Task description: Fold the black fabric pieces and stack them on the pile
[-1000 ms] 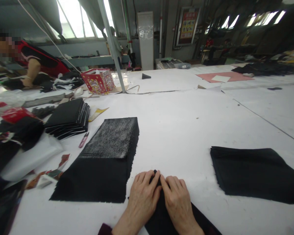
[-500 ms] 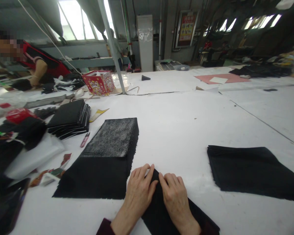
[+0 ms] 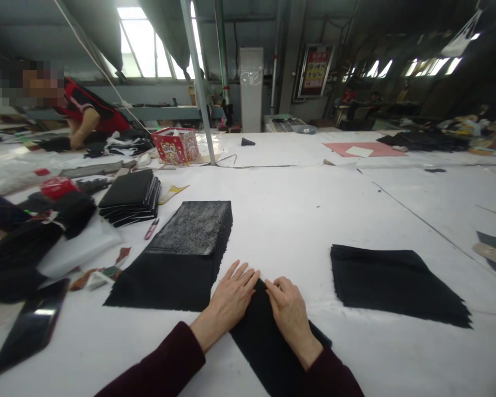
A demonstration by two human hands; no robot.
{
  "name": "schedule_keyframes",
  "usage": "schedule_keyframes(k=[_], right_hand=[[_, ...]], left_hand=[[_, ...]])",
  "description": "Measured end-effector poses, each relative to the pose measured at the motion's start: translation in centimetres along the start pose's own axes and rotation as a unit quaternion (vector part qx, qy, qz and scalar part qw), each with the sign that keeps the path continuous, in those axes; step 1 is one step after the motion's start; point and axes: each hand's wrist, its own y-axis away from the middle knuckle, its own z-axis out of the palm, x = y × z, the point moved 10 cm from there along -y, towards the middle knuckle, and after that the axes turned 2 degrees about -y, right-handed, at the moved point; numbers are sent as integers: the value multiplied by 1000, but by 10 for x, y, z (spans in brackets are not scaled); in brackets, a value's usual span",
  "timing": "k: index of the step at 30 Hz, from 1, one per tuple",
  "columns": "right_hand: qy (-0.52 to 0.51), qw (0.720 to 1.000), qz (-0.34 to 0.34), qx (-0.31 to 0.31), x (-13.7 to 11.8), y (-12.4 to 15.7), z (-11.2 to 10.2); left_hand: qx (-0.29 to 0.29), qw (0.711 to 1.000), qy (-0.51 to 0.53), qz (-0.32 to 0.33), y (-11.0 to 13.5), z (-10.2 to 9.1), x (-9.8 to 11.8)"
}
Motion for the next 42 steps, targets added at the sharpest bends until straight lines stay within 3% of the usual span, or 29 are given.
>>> schedule_keyframes(k=[6, 22, 30, 42], right_hand=[[-11, 999, -13, 36, -1, 7, -9], [56, 998, -9, 18, -4, 15, -12], [53, 998, -4, 21, -1, 26, -16], [49, 999, 2, 7, 4, 41, -25]], left_hand=[[6, 1000, -8, 18, -3, -1, 2], [-32, 998, 2, 57, -6, -1, 13], [-51, 994, -15, 100, -6, 9, 27], [-63, 990, -26, 127, -4, 5, 43]])
